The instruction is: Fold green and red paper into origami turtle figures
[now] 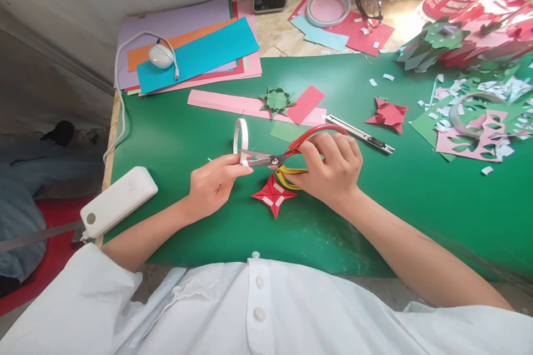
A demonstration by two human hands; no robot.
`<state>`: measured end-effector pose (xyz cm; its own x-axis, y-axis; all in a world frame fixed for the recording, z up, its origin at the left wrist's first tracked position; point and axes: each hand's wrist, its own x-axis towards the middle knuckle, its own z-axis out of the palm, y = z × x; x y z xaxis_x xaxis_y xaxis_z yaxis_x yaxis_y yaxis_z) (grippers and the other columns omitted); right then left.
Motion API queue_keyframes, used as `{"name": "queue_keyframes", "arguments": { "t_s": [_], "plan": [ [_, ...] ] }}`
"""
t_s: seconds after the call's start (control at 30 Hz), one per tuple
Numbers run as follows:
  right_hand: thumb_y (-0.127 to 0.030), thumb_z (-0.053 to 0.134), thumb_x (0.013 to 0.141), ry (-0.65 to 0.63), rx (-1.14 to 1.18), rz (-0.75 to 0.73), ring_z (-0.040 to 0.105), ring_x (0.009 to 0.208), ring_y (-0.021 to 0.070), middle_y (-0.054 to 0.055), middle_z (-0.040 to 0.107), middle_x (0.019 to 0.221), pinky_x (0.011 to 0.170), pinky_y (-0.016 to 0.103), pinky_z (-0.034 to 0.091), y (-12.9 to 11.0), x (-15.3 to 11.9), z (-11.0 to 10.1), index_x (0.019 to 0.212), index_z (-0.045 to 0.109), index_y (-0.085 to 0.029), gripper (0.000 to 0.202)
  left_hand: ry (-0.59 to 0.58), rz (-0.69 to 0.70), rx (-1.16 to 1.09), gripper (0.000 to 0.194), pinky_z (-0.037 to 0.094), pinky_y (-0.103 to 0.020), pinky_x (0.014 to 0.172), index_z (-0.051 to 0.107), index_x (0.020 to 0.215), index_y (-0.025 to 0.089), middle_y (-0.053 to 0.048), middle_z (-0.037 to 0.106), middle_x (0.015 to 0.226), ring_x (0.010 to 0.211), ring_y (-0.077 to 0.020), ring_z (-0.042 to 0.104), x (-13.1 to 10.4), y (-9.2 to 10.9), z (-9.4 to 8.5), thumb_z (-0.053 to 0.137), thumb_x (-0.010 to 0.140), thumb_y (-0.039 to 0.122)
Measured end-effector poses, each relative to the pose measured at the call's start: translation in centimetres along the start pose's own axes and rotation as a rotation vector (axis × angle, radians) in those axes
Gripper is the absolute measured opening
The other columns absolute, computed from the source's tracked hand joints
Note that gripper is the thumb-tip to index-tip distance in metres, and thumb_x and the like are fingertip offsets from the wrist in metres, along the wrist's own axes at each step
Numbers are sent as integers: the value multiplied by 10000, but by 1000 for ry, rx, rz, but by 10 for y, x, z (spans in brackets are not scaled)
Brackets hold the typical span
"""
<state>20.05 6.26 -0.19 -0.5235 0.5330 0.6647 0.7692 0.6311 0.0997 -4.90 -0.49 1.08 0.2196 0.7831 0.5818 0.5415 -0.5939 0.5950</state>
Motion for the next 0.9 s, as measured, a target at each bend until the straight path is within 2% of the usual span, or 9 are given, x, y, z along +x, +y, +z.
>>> {"name": "queue_keyframes", "arguments": {
  "t_s": [0.17, 0.33, 0.47, 0.57, 0.67, 0.77, 0.9],
  "plan": [
    [-606, 509, 942, -16, -1, 36, 350, 608, 153, 49, 509, 640, 623, 347, 229, -5, 2, -3, 696, 576, -219, 464, -2, 28, 31, 291, 589, -162, 784, 715, 968, 256, -9, 795, 1104, 1001, -98, 766, 0, 0, 0, 527, 938, 36],
    [-387, 620, 919, 177, -30, -59, 244, 555, 130, 16, 486, 555, 579, 333, 174, -8, 6, -10, 618, 541, -211, 357, -12, -30, -3, 251, 630, -221, 811, 711, 924, 253, -20, 803, 1094, 1056, -141, 768, -1, -3, 1, 505, 977, 120],
    [-482, 624, 924, 33, -17, -17, 184, 526, 115, 6, 478, 525, 540, 329, 136, -8, 9, -15, 554, 490, -196, 486, 3, -35, -17, 205, 618, -212, 763, 669, 868, 240, -20, 800, 1124, 1082, -153, 763, -1, -4, 1, 540, 971, 117],
    [-478, 580, 961, -59, -3, -12, 147, 515, 112, -5, 455, 516, 534, 335, 131, -7, 9, -17, 546, 474, -192, 516, 14, -30, -23, 196, 599, -201, 728, 633, 845, 229, -24, 798, 1122, 1049, -148, 770, 1, -2, 1, 562, 948, 79],
    [-495, 553, 976, -135, 17, 9, 159, 522, 115, -1, 439, 520, 552, 339, 139, -4, 8, -17, 563, 498, -199, 511, 6, 5, 2, 251, 607, -200, 755, 586, 748, 212, -22, 790, 1103, 1005, -125, 766, 2, 0, -1, 561, 927, 38],
    [-562, 549, 958, -125, 27, 69, 213, 536, 120, 13, 422, 515, 571, 338, 142, 1, 4, -14, 578, 518, -200, 525, -23, 49, 53, 316, 618, -196, 797, 551, 681, 196, -23, 764, 1106, 1021, -107, 752, 2, -2, -3, 501, 949, 38],
    [-510, 558, 945, -124, 24, 199, 387, 601, 138, 48, 571, 624, 592, 339, 177, 10, -1, -4, 686, 619, -201, 407, -23, 70, 298, 278, 610, -220, 850, 618, 766, 204, -40, 763, 1138, 1043, -125, 749, 0, -15, -4, 482, 963, 63]
  ]
}}
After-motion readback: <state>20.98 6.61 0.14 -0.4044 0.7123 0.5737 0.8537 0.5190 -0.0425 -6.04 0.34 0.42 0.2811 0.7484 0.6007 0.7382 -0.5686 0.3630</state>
